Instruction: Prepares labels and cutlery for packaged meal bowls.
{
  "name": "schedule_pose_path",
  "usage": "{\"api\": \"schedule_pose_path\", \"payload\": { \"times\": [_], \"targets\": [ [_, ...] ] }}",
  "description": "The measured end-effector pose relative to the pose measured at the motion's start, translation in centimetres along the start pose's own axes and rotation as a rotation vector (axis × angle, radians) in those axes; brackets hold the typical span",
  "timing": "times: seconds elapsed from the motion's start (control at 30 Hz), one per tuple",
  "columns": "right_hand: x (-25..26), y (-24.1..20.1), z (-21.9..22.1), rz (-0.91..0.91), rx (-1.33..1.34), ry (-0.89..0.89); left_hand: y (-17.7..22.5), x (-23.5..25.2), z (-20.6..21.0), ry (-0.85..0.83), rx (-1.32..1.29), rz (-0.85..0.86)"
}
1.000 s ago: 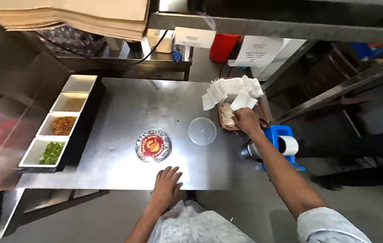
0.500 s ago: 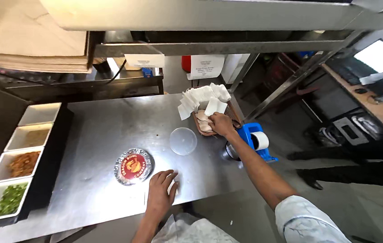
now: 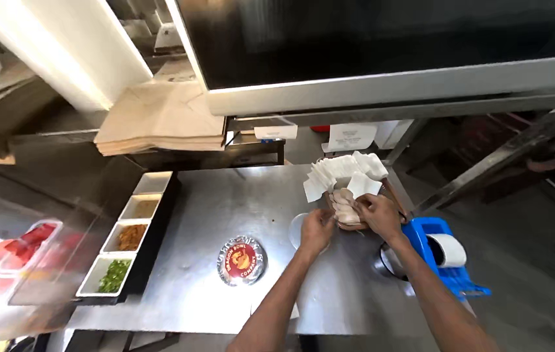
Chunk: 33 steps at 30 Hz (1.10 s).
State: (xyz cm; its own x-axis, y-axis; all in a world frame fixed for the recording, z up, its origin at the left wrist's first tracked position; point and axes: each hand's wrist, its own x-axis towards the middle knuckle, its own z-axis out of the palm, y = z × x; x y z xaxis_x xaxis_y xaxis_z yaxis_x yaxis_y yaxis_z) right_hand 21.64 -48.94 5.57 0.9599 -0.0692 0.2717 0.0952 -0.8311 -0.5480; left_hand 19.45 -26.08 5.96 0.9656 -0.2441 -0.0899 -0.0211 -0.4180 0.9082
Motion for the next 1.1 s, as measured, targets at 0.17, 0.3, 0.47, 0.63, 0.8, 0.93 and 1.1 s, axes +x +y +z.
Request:
{"api": "schedule_pose_path", "payload": {
  "times": [0.17,0.3,0.47,0.63,0.8,0.93,1.1],
  "targets": [
    [0.1,-0.5,-1.1,0.213,0.472,-0.082,2.1,5.8,4.2,-0.12,-0.465,-0.038],
    [0.3,1.0,-0.5,0.336,0.546,-0.021,3.2,7.5,6.9,-0.032,-0.454,-0.098],
    [-0.1,0.5,-0.3,0.368,0.369,0.064,3.3,7.8,8.3,0.087,-0.451,-0.169],
    [-0.8,1.4,-0.8,0.433,0.501,0.033,3.2,7.7,8.5,0.077,-0.392,-0.25],
    [-0.9,3.3,-1.9,0.48,0.517,0.091,3.1,8.4,7.9,0.072,-0.177,-0.222],
    [-1.7,3.4,-2.4,0.409,0.422,0.034,4.1,6.0,5.1,0.163,-0.199,-0.166],
    [-2.2,1.8,-3.6,0.26,0.351,0.078,0.3,-6.9,-2.3,0.193,-0.171,-0.175]
  ]
}}
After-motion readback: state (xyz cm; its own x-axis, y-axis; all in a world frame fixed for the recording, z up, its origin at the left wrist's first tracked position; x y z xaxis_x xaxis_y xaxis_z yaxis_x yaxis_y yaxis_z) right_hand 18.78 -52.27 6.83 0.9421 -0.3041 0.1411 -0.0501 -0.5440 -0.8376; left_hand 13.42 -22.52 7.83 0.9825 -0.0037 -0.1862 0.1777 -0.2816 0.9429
